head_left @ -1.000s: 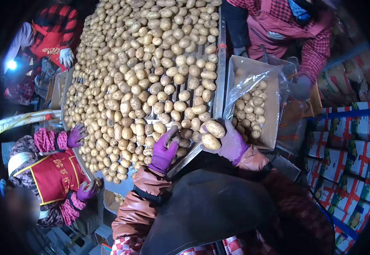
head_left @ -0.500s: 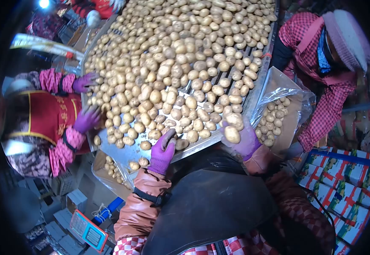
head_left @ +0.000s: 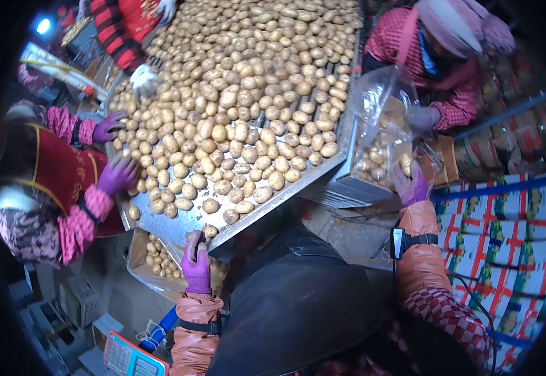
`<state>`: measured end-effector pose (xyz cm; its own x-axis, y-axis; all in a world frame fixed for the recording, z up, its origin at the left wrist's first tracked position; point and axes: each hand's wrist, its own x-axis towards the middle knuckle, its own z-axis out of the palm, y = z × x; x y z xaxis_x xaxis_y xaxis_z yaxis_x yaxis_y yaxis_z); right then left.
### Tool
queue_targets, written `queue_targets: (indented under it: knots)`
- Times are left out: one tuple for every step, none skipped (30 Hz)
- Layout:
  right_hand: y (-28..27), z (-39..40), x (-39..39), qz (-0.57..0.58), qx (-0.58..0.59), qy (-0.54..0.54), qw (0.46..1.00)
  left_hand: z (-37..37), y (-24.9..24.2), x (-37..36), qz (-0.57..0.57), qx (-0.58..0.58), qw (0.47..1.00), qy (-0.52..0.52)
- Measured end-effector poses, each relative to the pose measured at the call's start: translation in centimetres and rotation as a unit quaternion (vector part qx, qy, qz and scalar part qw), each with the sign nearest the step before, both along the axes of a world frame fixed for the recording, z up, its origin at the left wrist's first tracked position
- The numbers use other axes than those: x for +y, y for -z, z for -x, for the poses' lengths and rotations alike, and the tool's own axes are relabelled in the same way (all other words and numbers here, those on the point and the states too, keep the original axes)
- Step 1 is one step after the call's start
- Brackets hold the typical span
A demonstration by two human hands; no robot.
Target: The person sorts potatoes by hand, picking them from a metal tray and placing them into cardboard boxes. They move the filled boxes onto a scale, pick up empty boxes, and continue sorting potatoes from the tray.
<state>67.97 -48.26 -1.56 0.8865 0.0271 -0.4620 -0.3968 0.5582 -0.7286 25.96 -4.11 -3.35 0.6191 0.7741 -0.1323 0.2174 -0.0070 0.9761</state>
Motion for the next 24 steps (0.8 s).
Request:
queue_targets:
  knots:
    - [0.6, 1.5, -1.5, -0.036, 0.063, 0.011, 0.997, -0.2, 0.0, -0.1, -0.007, 0.004, 1.000, 0.017]
    - [1.1, 3.1, -3.0, -0.066, 0.092, 0.016, 0.993, -0.5, -0.2, -0.3, -0.001, 0.003, 1.000, 0.026]
    - [1.8, 4.4, -4.7, -0.096, 0.120, 0.019, 0.988, -0.8, -0.4, -0.4, 0.005, 0.002, 0.999, 0.034]
    - [2.7, 5.3, -6.7, -0.126, 0.149, 0.022, 0.980, -1.0, -0.5, -0.5, 0.012, 0.003, 0.999, 0.040]
    - [3.2, 5.8, -9.0, -0.203, 0.157, -0.020, 0.966, -1.1, -0.6, -0.5, 0.010, 0.017, 0.999, 0.045]
    - [3.5, 5.8, -10.9, -0.196, 0.169, -0.002, 0.966, -1.3, -0.6, -0.5, 0.002, 0.017, 0.998, 0.057]
    - [3.7, 5.4, -12.7, -0.189, 0.181, 0.014, 0.965, -1.5, -0.5, -0.6, -0.005, 0.018, 0.997, 0.068]
    - [3.9, 4.6, -14.4, -0.182, 0.194, 0.028, 0.964, -1.4, -0.4, -0.5, -0.013, 0.020, 0.997, 0.077]
    - [4.8, 2.7, -16.7, -0.197, 0.188, 0.085, 0.958, -1.1, 0.2, -0.2, -0.024, 0.023, 0.996, 0.088]
    - [5.0, 1.5, -17.9, -0.185, 0.128, 0.101, 0.969, -1.1, 0.4, -0.2, -0.019, 0.023, 0.996, 0.088]
    - [5.3, -0.1, -18.9, -0.172, 0.094, 0.118, 0.974, -1.1, 0.4, -0.1, -0.014, 0.022, 0.996, 0.085]
    - [6.1, -1.0, -20.5, -0.144, 0.061, 0.138, 0.978, -1.0, 0.5, -0.1, -0.009, 0.022, 0.997, 0.077]
    - [7.3, -1.7, -22.0, -0.114, 0.044, 0.149, 0.981, -0.9, 0.3, -0.2, -0.034, 0.042, 0.995, 0.079]
    - [8.9, -2.5, -23.6, -0.086, 0.029, 0.153, 0.984, -0.5, -0.3, -0.1, -0.063, 0.070, 0.993, 0.070]
    - [10.9, -3.5, -24.9, -0.066, 0.030, 0.145, 0.987, -0.2, -1.1, -0.2, -0.093, 0.086, 0.990, 0.062]
    - [12.9, -4.9, -25.2, -0.060, 0.043, 0.131, 0.989, 1.1, -0.6, -0.2, -0.085, 0.089, 0.992, 0.034]
    - [15.1, -5.8, -26.4, -0.096, 0.045, 0.100, 0.989, 1.9, -1.1, -0.5, -0.075, 0.083, 0.994, 0.012]
    - [17.1, -5.7, -25.4, -0.290, -0.202, -0.238, 0.905, 2.9, -1.1, -1.3, -0.001, 0.068, 0.996, -0.063]
    - [14.9, -3.4, -21.0, -0.358, -0.047, -0.187, 0.913, 5.2, 0.9, -1.4, -0.013, 0.066, 0.990, -0.122]
    - [10.6, -0.2, -14.1, -0.417, 0.103, -0.098, 0.898, 7.1, 2.7, -1.7, -0.024, 0.061, 0.983, -0.173]
    - [9.2, 1.2, -9.4, -0.316, 0.125, -0.269, 0.901, 8.4, 2.6, -2.3, 0.013, 0.082, 0.961, -0.264]
    - [7.9, 2.5, -4.6, -0.222, 0.111, -0.444, 0.861, 9.1, 2.7, -2.7, 0.053, 0.099, 0.931, -0.347]
    - [4.9, 4.2, 0.4, -0.143, 0.167, -0.471, 0.854, 10.8, 3.8, -3.5, 0.031, 0.146, 0.905, -0.398]
    - [2.5, 5.7, 5.1, -0.061, 0.218, -0.492, 0.841, 12.4, 5.0, -4.2, 0.013, 0.192, 0.874, -0.447]
